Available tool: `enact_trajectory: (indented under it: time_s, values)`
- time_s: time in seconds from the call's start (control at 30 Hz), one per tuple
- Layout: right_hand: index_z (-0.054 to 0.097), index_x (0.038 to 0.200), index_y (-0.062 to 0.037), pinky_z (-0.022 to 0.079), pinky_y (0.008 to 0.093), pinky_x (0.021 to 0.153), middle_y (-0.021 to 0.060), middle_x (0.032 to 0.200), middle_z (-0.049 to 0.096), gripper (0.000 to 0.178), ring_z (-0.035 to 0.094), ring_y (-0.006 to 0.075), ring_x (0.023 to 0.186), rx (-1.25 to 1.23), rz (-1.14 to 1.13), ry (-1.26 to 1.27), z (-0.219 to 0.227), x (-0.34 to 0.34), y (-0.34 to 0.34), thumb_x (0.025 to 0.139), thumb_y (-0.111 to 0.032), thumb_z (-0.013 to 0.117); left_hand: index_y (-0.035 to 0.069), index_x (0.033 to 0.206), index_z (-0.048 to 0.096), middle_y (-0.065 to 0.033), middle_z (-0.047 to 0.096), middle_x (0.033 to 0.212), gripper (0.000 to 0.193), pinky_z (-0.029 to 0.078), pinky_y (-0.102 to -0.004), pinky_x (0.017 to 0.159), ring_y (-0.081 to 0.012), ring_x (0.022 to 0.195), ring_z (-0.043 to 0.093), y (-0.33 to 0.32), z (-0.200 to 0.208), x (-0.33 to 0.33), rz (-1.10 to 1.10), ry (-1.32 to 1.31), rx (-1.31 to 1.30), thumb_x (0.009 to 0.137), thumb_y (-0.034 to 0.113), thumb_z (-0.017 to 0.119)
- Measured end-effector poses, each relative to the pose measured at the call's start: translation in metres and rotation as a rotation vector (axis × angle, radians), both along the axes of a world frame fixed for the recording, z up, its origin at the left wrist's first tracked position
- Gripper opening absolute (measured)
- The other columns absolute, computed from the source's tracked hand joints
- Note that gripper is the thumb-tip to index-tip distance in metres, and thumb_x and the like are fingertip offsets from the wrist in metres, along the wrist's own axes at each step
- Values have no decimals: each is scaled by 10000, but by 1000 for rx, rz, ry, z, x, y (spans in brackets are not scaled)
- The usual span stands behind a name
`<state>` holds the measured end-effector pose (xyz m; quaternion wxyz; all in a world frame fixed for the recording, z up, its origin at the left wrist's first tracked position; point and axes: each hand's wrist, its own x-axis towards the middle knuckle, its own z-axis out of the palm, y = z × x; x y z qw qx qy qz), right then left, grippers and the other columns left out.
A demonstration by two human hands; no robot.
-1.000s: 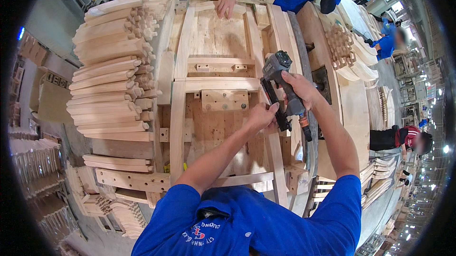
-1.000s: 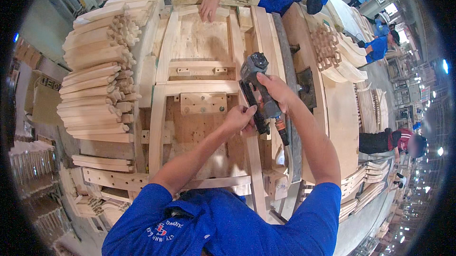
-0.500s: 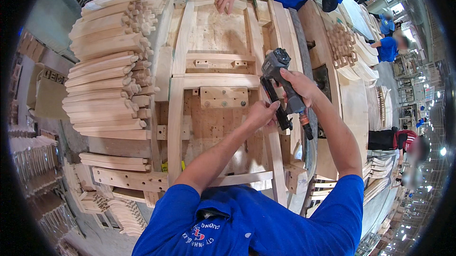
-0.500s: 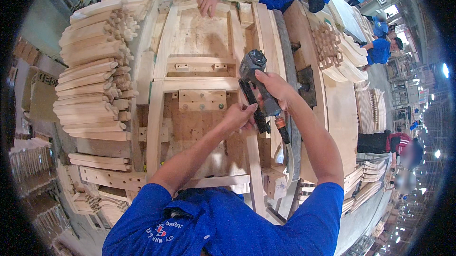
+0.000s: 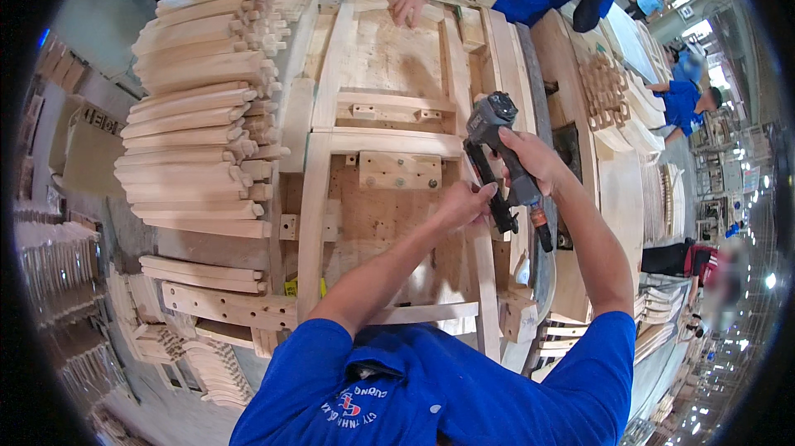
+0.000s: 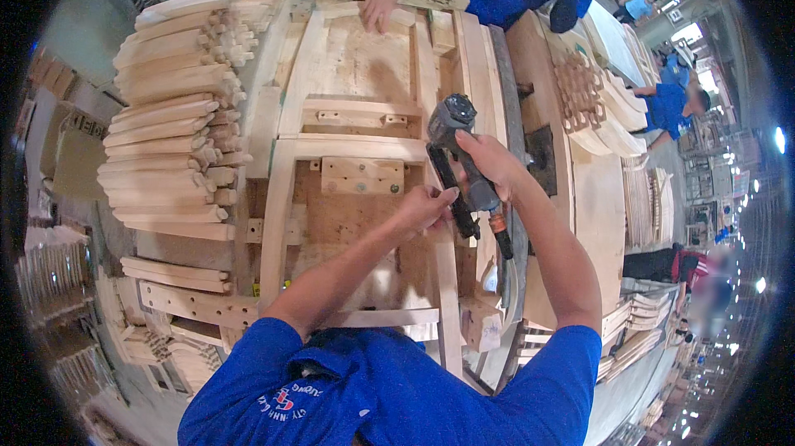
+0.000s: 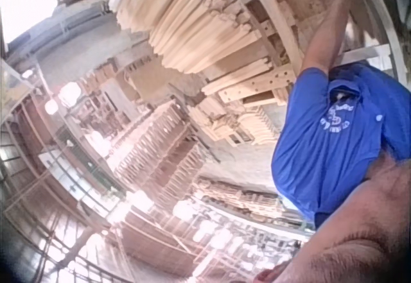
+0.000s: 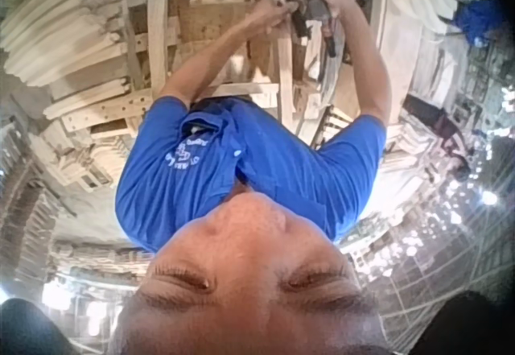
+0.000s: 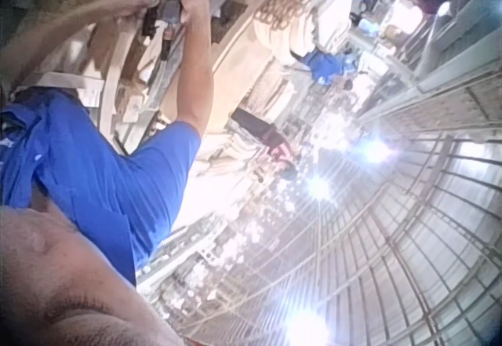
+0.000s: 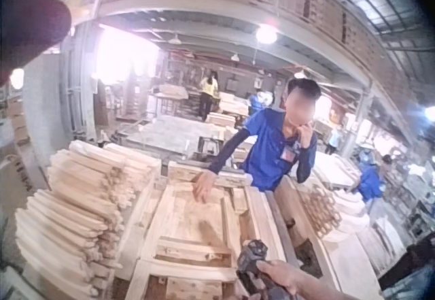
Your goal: The person assembles wooden chair frames by inserting slats into pre-drilled holes and securing them with a nail gun. They repeatedly pick up slats, align them, and fasten them to the frame while other workers handle similar tasks nearby.
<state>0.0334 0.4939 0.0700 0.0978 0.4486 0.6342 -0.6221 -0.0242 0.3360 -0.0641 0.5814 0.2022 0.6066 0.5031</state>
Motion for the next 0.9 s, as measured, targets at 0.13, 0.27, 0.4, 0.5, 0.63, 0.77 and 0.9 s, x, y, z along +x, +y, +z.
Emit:
enact_trajectory:
  time_s: [0.13,0.27,0.4,0.5,0.63,0.77,0.9]
  values:
    - [664,1137,-50,561,311,488,28,707,627,492,629,139,523,49,63,60,21,-16,-19,1101,-537,600,-21,976,721,-91,733,817,537,549,-330,567,-161,661,693,-8,-6,-1,111,-46,105,1037,512,699]
    - [657,1133,-63,562,302,492,16,722,624,467,636,128,541,-14,221,130,38,-56,-45,1091,-527,630,5,963,688,-56,681,773,546,535,-323,563,-129,634,652,-39,3,-28,226,-40,227,1057,542,665]
    - [672,1211,-50,554,313,512,21,831,649,426,640,124,616,-109,331,165,22,-116,-81,1105,-460,637,-5,971,710,-73,730,773,558,559,-330,577,-148,645,702,-90,10,-71,337,102,12,1069,540,643]
    - [673,1166,-54,559,325,520,23,850,633,421,639,133,626,-208,409,181,0,-155,-96,1105,-468,635,-26,913,736,-90,752,738,523,582,-361,635,-178,616,727,-120,26,-90,499,117,-131,1073,458,620]
    - [673,1118,-60,571,350,536,38,892,619,413,639,153,649,-248,444,162,-16,-186,-116,1111,-468,617,-21,937,759,-103,764,756,498,583,-369,646,-186,623,734,-141,17,-110,476,192,-142,1072,435,612]
    - [674,1096,-62,560,339,541,29,955,627,442,614,135,645,-206,447,140,-20,-194,-123,1101,-502,628,-11,884,767,-95,758,725,506,586,-376,663,-197,633,742,-141,1,-116,492,189,-141,1070,432,606]
    - [676,1127,-66,569,350,555,30,939,623,439,616,141,665,-187,474,100,-21,-194,-121,1102,-501,625,-4,871,763,-93,757,719,505,589,-379,675,-203,650,752,-141,-5,-116,470,214,-122,1067,431,601]
